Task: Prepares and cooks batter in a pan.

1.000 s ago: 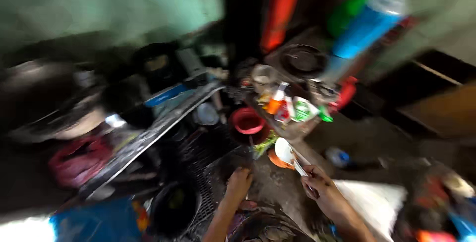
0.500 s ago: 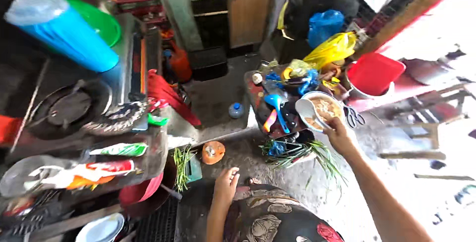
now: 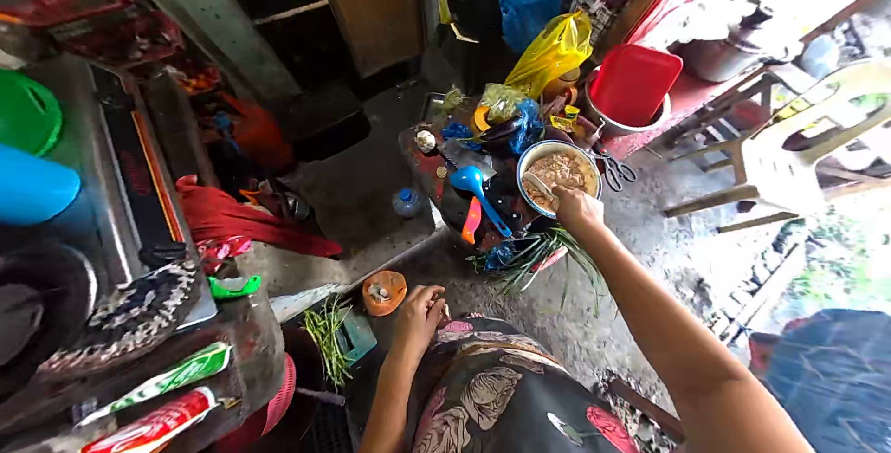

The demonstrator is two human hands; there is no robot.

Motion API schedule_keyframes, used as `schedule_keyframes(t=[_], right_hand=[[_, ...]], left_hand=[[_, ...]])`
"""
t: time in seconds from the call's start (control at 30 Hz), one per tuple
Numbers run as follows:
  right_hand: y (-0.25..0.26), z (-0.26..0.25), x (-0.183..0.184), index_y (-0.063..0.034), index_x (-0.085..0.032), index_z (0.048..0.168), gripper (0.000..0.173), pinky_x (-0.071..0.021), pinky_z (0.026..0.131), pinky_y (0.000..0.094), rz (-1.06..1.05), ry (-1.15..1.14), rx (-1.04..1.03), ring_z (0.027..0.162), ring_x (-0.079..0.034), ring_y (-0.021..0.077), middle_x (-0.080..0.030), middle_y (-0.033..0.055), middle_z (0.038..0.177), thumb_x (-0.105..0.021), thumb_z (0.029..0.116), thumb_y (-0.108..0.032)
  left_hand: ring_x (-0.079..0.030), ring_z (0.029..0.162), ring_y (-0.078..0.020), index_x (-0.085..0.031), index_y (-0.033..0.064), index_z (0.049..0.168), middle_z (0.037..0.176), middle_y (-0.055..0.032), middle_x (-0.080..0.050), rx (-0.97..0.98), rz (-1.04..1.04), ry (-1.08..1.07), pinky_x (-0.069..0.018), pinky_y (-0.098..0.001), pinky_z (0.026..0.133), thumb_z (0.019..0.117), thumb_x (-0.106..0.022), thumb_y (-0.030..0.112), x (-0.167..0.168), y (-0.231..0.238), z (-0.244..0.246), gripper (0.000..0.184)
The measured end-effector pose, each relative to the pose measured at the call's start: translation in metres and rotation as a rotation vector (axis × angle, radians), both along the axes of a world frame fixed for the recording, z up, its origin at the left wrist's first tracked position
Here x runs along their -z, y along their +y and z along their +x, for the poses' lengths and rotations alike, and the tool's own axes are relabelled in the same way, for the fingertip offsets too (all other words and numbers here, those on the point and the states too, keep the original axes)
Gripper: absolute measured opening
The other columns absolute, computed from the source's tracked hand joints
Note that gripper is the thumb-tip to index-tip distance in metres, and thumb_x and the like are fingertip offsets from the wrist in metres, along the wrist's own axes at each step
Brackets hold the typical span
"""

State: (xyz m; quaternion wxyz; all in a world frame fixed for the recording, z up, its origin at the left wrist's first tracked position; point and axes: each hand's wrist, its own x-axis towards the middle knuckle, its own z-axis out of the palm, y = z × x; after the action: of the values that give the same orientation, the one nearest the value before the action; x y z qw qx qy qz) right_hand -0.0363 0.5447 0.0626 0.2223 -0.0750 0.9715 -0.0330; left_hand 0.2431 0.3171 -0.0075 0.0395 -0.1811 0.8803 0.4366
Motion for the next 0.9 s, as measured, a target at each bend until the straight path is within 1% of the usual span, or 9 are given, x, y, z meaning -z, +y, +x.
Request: schedule_keyframes(t=[0.07, 0.17, 0.33, 0.43, 0.53, 0.63, 0.7, 0.8, 0.9], right_hand=[[0.006, 0.004, -0.021, -0.0128, -0.068, 0.132, 0.039, -0.0483, 0.085, 0.074, 0.018, 0.009, 0.001, 0.113, -0.064, 0.0511, -0.068, 0.0269, 0.123, -0.058, 0.0955, -0.001], [0.01, 0.005, -0.036, -0.0128, -0.069, 0.128, 0.035, -0.0481, 0.085, 0.0732, -0.042, 0.07, 0.11, 0.111, -0.065, 0.0515, -0.069, 0.0274, 0.118, -0.057, 0.0968, -0.004], [-0.01, 0.005, -0.006, -0.0116, -0.068, 0.127, 0.032, -0.0489, 0.085, 0.0727, -0.028, -0.023, 0.198, 0.113, -0.065, 0.0501, -0.069, 0.0265, 0.12, -0.057, 0.097, -0.008], [-0.008, -0.007, -0.002, -0.0108, -0.071, 0.124, 0.029, -0.0494, 0.083, 0.0721, 0.009, 0.045, 0.191, 0.11, -0.066, 0.0501, -0.07, 0.0259, 0.117, -0.06, 0.0967, -0.01], [-0.009, -0.016, -0.02, -0.0116, -0.07, 0.123, 0.029, -0.0503, 0.081, 0.0704, 0.014, 0.125, 0.147, 0.108, -0.067, 0.0497, -0.07, 0.0257, 0.117, -0.057, 0.0977, -0.008], [-0.002, -0.021, -0.001, -0.0104, -0.069, 0.126, 0.033, -0.0509, 0.08, 0.0706, -0.011, 0.135, 0.024, 0.106, -0.066, 0.0518, -0.067, 0.0271, 0.123, -0.056, 0.0972, -0.001], [0.003, -0.018, 0.004, -0.0112, -0.068, 0.127, 0.036, -0.0523, 0.08, 0.0681, 0.025, 0.055, -0.082, 0.106, -0.067, 0.0488, -0.066, 0.0239, 0.127, -0.056, 0.0963, 0.002], [0.02, -0.015, -0.016, -0.0143, -0.069, 0.128, 0.04, -0.0521, 0.082, 0.0656, 0.078, -0.027, -0.151, 0.109, -0.067, 0.0451, -0.068, 0.0206, 0.125, -0.056, 0.0953, 0.004], [0.037, -0.024, -0.015, -0.0133, -0.071, 0.127, 0.038, -0.0522, 0.079, 0.0662, -0.015, 0.073, -0.151, 0.104, -0.068, 0.0458, -0.069, 0.0211, 0.122, -0.057, 0.0955, 0.004]], left_hand=[[-0.07, 0.097, -0.0289, -0.072, -0.0006, 0.118, 0.114, -0.0198, -0.07, 0.02, 0.016, -0.009, -0.0564, -0.0432, 0.092, 0.0991, -0.063, 0.011, 0.005, -0.009, -0.002, 0.024], [-0.069, 0.102, -0.0283, -0.071, 0.0008, 0.122, 0.118, -0.0193, -0.069, 0.086, 0.04, -0.092, -0.0549, -0.0426, 0.095, 0.1007, -0.061, 0.013, 0.01, -0.023, -0.008, 0.026], [-0.069, 0.099, -0.0298, -0.071, 0.0008, 0.12, 0.115, -0.0195, -0.069, 0.131, -0.013, -0.06, -0.0555, -0.0437, 0.094, 0.0996, -0.063, 0.011, 0.009, -0.041, -0.026, 0.025], [-0.07, 0.1, -0.0284, -0.072, 0.0028, 0.121, 0.115, -0.0179, -0.07, 0.154, -0.042, -0.06, -0.0554, -0.043, 0.094, 0.1, -0.063, 0.013, 0.005, -0.042, -0.037, 0.024], [-0.069, 0.103, -0.0284, -0.071, 0.0033, 0.123, 0.119, -0.0181, -0.069, 0.185, -0.044, -0.1, -0.0546, -0.0426, 0.096, 0.1015, -0.061, 0.014, 0.001, -0.037, -0.048, 0.026], [-0.069, 0.102, -0.0263, -0.071, 0.0033, 0.123, 0.118, -0.0169, -0.069, 0.203, -0.054, -0.101, -0.0548, -0.04, 0.095, 0.1014, -0.062, 0.014, 0.002, -0.021, -0.066, 0.026], [-0.069, 0.1, -0.0262, -0.071, 0.0027, 0.123, 0.116, -0.0172, -0.069, 0.203, -0.047, -0.069, -0.0551, -0.0394, 0.095, 0.101, -0.063, 0.014, 0.002, -0.01, -0.08, 0.025], [-0.069, 0.1, -0.0257, -0.071, 0.0027, 0.122, 0.116, -0.017, -0.069, 0.192, -0.029, -0.03, -0.0555, -0.0383, 0.094, 0.1012, -0.062, 0.014, -0.001, 0.008, -0.099, 0.026], [-0.069, 0.1, -0.0252, -0.071, 0.0021, 0.121, 0.116, -0.0177, -0.069, 0.217, -0.039, 0.009, -0.0559, -0.0377, 0.094, 0.101, -0.061, 0.014, -0.007, 0.026, -0.124, 0.025]])
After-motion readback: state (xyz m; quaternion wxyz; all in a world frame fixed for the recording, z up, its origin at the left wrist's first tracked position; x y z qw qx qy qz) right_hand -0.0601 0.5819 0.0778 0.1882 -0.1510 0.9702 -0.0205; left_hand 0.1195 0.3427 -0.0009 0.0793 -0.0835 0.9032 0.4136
